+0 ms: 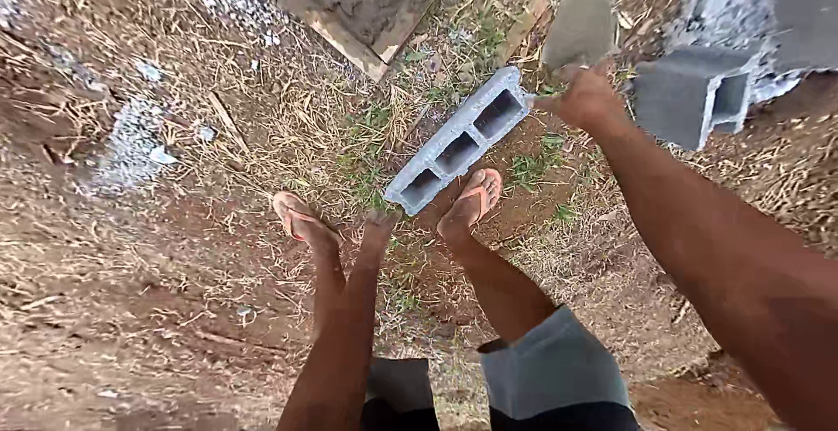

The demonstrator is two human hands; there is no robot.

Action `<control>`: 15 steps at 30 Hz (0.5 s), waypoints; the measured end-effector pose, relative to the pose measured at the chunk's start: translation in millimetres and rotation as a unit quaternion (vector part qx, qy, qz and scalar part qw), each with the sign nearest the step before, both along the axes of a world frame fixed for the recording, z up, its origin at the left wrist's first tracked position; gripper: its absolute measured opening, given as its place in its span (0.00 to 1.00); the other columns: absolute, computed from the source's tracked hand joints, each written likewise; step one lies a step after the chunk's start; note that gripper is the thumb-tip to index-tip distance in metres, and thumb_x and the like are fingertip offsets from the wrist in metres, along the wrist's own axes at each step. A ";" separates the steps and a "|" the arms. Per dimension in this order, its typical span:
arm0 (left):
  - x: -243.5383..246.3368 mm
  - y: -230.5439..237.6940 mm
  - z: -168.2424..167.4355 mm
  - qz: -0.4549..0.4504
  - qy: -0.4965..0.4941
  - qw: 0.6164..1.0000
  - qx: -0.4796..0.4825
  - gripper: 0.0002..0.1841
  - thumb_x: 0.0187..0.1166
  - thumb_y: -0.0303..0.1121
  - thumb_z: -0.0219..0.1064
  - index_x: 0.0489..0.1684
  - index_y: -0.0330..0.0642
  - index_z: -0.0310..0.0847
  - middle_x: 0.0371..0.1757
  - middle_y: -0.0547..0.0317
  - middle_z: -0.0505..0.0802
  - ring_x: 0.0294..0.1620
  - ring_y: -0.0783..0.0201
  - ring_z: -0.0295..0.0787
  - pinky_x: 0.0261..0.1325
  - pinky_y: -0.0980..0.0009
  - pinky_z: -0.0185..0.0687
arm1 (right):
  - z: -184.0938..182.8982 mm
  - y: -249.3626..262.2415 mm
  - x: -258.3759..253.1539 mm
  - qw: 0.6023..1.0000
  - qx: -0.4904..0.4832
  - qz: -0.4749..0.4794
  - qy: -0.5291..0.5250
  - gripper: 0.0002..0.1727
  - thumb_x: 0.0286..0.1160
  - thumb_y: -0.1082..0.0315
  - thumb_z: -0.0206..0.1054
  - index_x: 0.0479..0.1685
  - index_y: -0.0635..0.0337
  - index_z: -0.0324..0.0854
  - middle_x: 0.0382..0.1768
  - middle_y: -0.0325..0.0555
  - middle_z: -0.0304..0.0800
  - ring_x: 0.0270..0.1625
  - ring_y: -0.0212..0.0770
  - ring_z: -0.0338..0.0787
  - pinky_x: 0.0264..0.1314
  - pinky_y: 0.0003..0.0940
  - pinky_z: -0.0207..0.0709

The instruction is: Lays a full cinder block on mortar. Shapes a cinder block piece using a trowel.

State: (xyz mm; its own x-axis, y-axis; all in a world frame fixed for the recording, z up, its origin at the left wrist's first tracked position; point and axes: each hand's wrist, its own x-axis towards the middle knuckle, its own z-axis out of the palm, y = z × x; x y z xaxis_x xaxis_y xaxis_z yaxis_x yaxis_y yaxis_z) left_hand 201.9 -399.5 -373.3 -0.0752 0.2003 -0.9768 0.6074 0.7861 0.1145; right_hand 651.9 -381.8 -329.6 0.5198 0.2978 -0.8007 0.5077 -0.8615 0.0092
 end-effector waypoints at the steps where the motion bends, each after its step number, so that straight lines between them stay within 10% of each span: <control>1: 9.6 -1.8 -2.9 0.025 0.001 1.000 0.002 0.39 0.82 0.34 0.71 0.90 0.34 0.53 0.83 0.35 0.74 0.81 0.44 0.73 0.80 0.46 0.71 | -22.2 -4.9 -1.9 1.000 0.016 0.003 -0.012 0.49 0.59 0.39 0.84 0.79 0.61 0.76 0.85 0.81 0.56 0.82 0.79 0.66 0.77 0.76 0.66; 8: 32.0 -25.7 -42.7 0.224 -0.057 0.972 0.046 0.33 0.78 0.25 0.65 0.86 0.45 0.63 0.80 0.47 0.78 0.77 0.52 0.75 0.74 0.47 0.75 | -75.8 -6.4 -27.7 0.997 -0.026 0.062 -0.044 0.54 0.54 0.27 0.80 0.78 0.58 0.78 0.84 0.83 0.57 0.85 0.81 0.60 0.76 0.81 0.62; 15: 53.3 -39.1 -56.2 0.238 -0.028 0.967 0.092 0.35 0.75 0.34 0.77 0.82 0.44 0.67 0.73 0.46 0.85 0.72 0.52 0.83 0.72 0.48 0.81 | -86.1 -4.1 -30.2 0.993 -0.026 0.090 -0.067 0.40 0.65 0.41 0.80 0.71 0.62 0.82 0.80 0.82 0.64 0.82 0.81 0.66 0.71 0.82 0.64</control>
